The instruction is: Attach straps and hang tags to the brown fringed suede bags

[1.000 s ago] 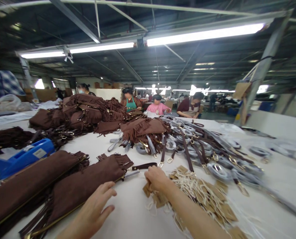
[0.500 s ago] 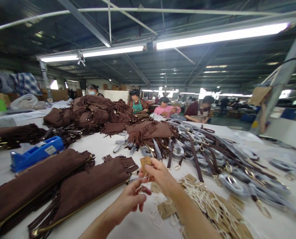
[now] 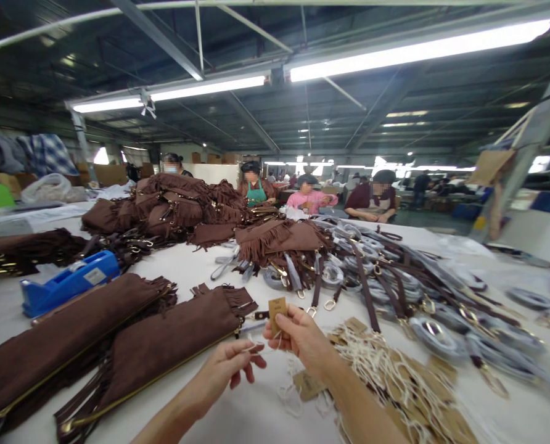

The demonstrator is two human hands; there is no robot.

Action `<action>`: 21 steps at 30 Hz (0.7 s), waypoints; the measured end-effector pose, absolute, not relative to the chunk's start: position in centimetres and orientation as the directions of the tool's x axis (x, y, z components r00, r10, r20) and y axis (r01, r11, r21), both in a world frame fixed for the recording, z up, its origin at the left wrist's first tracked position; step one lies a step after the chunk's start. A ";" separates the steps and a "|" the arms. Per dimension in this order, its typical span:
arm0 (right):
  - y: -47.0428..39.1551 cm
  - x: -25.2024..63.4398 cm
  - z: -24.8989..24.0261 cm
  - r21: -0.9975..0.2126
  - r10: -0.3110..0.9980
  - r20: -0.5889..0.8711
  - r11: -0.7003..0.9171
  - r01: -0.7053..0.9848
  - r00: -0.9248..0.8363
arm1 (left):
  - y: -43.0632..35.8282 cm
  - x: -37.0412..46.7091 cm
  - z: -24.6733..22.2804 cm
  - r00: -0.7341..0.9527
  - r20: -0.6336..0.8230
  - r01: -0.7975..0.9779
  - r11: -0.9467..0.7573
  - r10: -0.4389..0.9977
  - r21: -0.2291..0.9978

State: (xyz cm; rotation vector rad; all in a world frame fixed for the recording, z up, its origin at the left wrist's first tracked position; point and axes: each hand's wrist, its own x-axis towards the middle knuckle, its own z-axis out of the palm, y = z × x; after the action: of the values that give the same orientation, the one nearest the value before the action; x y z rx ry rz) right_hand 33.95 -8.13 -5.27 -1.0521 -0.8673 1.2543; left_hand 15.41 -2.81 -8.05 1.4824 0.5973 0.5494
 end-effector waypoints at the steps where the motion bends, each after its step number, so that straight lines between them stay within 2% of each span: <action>1: -8.2 33.7 -5.2 -0.951 0.991 -0.040 0.001 -0.308 0.127 | -2.8 15.5 -7.9 0.738 -0.039 0.000 0.058 0.674 0.998; 8: -8.1 32.7 -5.0 -0.963 0.998 -0.016 0.003 -0.270 0.066 | -3.3 16.0 -8.0 0.732 -0.062 -0.133 0.231 0.679 0.964; 13: -8.6 32.3 -5.1 -0.965 0.998 -0.040 -0.027 -0.259 0.042 | -2.9 16.0 -8.8 0.584 -0.090 -0.144 0.212 0.807 0.967; 17: -10.2 32.7 -5.6 -0.954 0.999 -0.031 -0.033 -0.297 -0.009 | -2.0 14.6 -8.1 0.390 -0.090 -0.231 0.192 0.916 0.954; 19: -11.0 33.1 -5.9 -0.969 0.997 -0.032 -0.049 -0.240 -0.076 | -1.7 13.9 -7.8 0.334 -0.045 -0.259 0.138 0.941 0.956; 21: -11.5 33.3 -6.2 -0.991 0.984 -0.065 -0.084 -0.106 -0.169 | -1.7 13.5 -7.9 0.369 0.019 -0.246 0.078 0.929 0.966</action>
State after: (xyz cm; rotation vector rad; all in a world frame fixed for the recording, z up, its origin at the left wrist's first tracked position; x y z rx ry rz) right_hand 33.26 -11.53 -6.17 -1.0964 -1.2073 1.4376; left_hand 13.47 -1.69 -7.88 1.1536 0.7619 1.0217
